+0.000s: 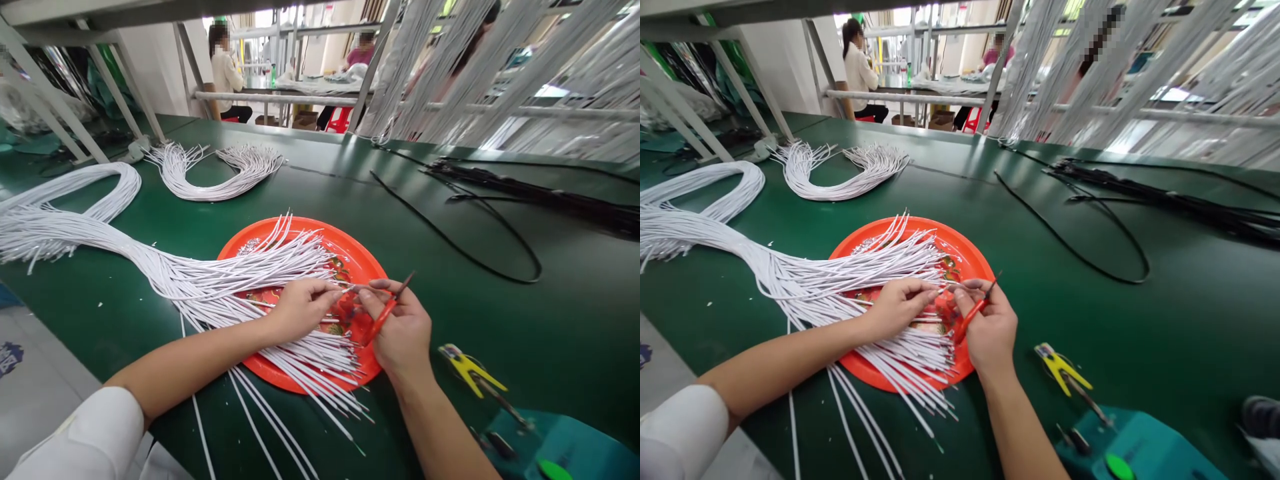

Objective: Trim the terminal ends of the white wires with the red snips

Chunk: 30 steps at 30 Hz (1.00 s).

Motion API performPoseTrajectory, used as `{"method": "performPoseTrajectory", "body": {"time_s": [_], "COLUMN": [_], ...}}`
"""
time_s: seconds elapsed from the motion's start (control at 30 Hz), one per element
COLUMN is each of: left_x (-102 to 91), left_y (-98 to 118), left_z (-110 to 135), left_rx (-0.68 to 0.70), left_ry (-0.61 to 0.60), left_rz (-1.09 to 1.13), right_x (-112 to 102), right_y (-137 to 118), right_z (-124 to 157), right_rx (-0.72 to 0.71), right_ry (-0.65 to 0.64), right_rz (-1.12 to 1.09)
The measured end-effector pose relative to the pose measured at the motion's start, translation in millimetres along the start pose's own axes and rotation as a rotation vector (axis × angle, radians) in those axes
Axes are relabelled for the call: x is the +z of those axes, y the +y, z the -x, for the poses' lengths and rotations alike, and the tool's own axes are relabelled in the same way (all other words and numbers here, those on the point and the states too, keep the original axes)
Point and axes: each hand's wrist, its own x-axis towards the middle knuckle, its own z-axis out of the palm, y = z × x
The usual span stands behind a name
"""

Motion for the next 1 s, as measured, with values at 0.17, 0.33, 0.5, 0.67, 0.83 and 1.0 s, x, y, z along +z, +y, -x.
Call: {"method": "performPoseTrajectory", "body": {"time_s": [0.17,0.33,0.5,0.67,0.83,1.0], "left_x": [1.6,1.7,0.6,0.3,4.0,3.3], "left_y": [-1,-2,-9,-5,-2,-5], "left_z": [-1,0,2,9,15,14], "left_rx": [-0.005,0.012,0.149,0.369,0.455,0.341], "left_ry": [-0.001,-0.020,-0.069,-0.098,-0.397,-0.519], "left_rz": [-0.038,-0.109,-0.401,-0.678,-0.772,-0.738], "right_x": [-1,1,4,5,5,5], "right_y": [0,-1,-5,-9,-10,-9], "right_z": [1,3,1,-3,-5,-5], "right_rx": [0.011,0.027,0.041,0.043,0.059,0.071], "right_ry": [-0.007,-0.012,0.107,0.231,0.204,0.168], "right_rz": [-0.012,-0.014,-0.069,-0.197,-0.239,-0.248]}}
